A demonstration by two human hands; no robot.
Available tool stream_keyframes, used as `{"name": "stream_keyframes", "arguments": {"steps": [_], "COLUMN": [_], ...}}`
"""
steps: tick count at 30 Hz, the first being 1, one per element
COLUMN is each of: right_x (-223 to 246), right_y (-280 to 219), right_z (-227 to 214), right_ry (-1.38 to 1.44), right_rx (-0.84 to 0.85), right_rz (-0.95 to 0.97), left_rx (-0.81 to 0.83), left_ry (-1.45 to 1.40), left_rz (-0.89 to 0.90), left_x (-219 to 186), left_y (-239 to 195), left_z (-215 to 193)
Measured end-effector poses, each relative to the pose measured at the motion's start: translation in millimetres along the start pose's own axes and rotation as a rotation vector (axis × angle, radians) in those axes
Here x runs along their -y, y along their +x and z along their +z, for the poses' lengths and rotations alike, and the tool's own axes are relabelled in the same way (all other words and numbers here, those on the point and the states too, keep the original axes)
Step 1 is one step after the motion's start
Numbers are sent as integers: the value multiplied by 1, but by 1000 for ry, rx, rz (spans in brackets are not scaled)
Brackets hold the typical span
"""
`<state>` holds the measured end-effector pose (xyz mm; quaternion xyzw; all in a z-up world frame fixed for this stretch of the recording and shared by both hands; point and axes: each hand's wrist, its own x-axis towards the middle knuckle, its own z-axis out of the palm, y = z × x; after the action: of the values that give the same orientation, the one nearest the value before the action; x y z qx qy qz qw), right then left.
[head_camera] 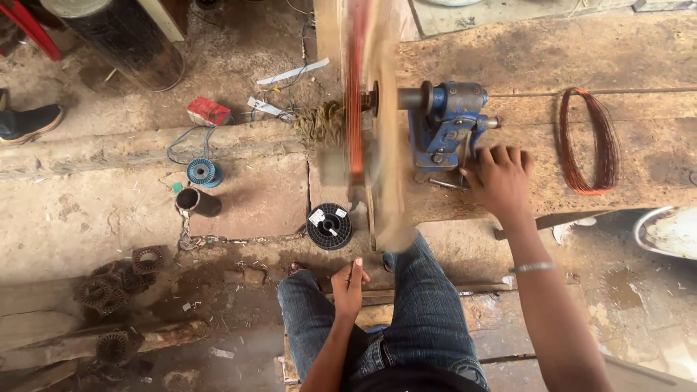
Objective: Manually winding copper wire onto a component using a mechanical winding machine.
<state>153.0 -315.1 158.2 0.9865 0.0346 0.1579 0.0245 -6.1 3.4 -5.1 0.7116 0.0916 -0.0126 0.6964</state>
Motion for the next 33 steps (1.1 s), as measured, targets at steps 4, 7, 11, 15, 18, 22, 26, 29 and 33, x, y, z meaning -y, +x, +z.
{"name": "stream_keyframes", "arguments": {"steps": [4, 7, 11, 15, 18, 22, 26, 29, 33], "right_x": [-5, -11, -31, -28, -25, -32, -57, -44, -35], "right_y": [-34, -39, -31, 25, 71, 120, 150, 149, 120], "right_z": [-41, -75, -93, -110, -119, -100, -23, -3, 34], "right_ry": [-13, 62, 135, 107, 64, 79, 300, 296, 239], "right_rx": [-40, -181, -442, -610, -716, -691, -512, -452, -417], "right_rz": [-24, -72, -142, -154, -160, -137, -30, -29, -82], "left_rx": [0, -6, -20, -29, -44, -61, -61, -67, -70], "left_ry": [-1, 7, 13, 15, -16, -6, -1, 11, 0], "left_rz": [27, 28, 28, 27, 31, 58, 28, 12, 53], "left_x": [7, 6, 8, 8, -2, 0, 5, -2, -3], "left_y": [0, -1, -1, -5, -4, -1, 0, 1, 1], "left_z": [2, 2, 1, 1, 0, 1, 3, 1, -2]}}
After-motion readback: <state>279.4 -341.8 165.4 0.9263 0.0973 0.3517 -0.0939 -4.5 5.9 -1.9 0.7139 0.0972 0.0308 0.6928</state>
